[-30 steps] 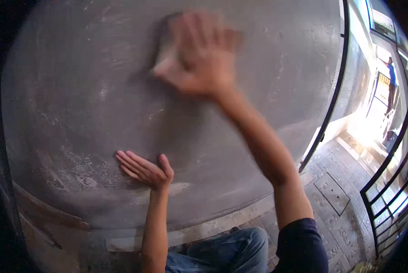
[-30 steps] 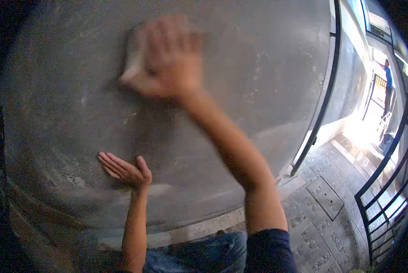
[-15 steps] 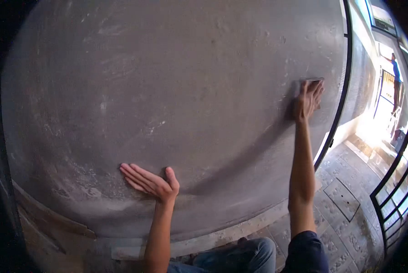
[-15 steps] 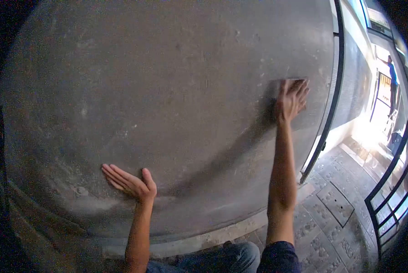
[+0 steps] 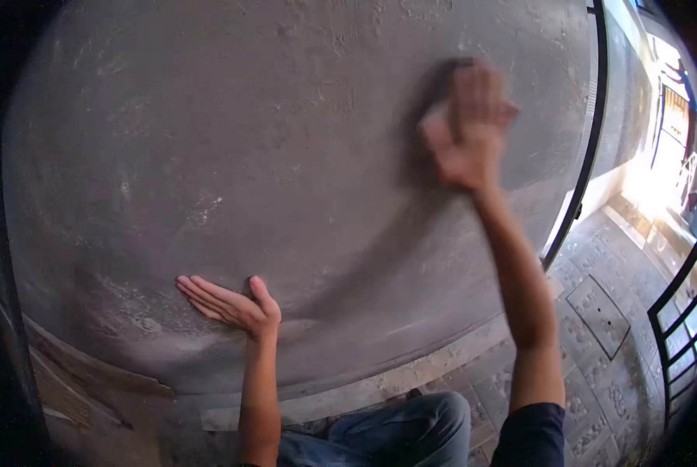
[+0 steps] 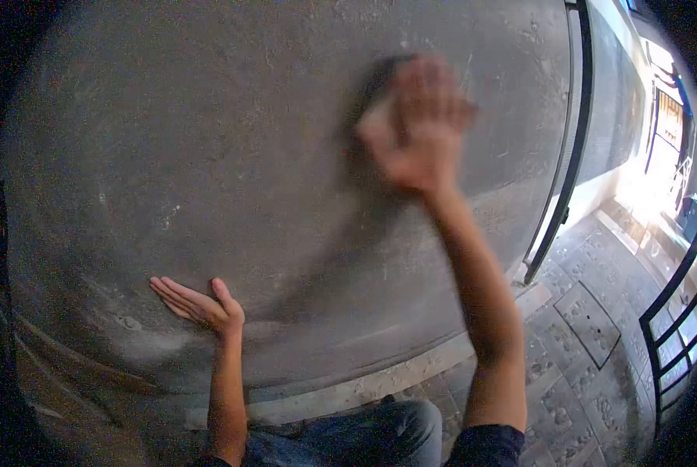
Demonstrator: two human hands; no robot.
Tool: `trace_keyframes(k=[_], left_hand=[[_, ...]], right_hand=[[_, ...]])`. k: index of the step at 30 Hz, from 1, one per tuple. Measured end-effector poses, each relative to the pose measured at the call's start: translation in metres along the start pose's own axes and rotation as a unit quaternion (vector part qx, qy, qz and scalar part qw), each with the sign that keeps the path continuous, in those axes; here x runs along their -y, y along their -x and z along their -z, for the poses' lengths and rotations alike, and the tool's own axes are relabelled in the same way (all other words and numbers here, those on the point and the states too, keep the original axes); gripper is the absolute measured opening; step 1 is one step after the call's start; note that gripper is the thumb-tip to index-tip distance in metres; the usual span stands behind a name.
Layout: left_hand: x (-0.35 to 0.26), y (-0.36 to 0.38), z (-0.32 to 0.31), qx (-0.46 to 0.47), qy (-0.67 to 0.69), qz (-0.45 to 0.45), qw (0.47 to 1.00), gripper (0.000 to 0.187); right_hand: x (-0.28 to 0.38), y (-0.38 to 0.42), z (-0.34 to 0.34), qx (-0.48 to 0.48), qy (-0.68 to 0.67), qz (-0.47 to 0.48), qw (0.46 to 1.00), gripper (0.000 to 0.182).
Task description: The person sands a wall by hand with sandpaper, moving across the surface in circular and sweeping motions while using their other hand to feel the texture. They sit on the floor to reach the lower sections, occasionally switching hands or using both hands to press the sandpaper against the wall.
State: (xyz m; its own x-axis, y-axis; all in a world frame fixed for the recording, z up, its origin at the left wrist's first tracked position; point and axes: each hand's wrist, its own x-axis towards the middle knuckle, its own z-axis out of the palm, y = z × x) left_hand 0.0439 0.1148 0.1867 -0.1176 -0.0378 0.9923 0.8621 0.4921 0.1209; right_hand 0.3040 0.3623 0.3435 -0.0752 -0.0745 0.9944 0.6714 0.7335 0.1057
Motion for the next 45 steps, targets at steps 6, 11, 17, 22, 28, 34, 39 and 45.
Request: trace_keyframes(k=[6, 11, 17, 22, 28, 34, 39, 45], left_hand=[[0.007, 0.004, -0.005, 0.005, -0.021, -0.012, 1.000, 0.088], [-0.009, 0.016, -0.004, 0.024, -0.010, 0.013, 1.000, 0.086], [-0.070, 0.029, -0.015, 0.019, 0.009, 0.006, 1.000, 0.085], [-0.087, 0.035, -0.024, 0.061, -0.001, -0.112, 0.992, 0.092], [-0.094, 0.048, -0.033, 0.064, -0.023, -0.149, 0.987, 0.098], [-0.111, 0.046, -0.024, 0.062, 0.002, -0.146, 0.987, 0.094], [-0.108, 0.044, -0.031, 0.061, -0.014, -0.162, 0.985, 0.093], [-0.114, 0.046, -0.034, 0.059, -0.004, -0.163, 0.985, 0.093]], right_hand=[[-0.107, 0.015, -0.018, -0.061, 0.012, -0.321, 0.945, 0.082], [0.099, -0.023, 0.008, 0.048, -0.152, 0.010, 0.987, 0.089], [0.093, 0.018, -0.002, 0.084, -0.219, 0.170, 0.957, 0.077], [-0.126, 0.117, 0.014, 0.025, -0.051, -0.084, 0.995, 0.085], [-0.140, 0.172, -0.008, -0.048, -0.023, -0.232, 0.971, 0.089], [0.006, 0.149, 0.019, 0.201, -0.209, 0.176, 0.941, 0.090], [-0.127, 0.170, 0.018, 0.038, -0.073, 0.022, 0.996, 0.092], [-0.183, 0.221, -0.014, -0.073, -0.038, -0.134, 0.988, 0.067]])
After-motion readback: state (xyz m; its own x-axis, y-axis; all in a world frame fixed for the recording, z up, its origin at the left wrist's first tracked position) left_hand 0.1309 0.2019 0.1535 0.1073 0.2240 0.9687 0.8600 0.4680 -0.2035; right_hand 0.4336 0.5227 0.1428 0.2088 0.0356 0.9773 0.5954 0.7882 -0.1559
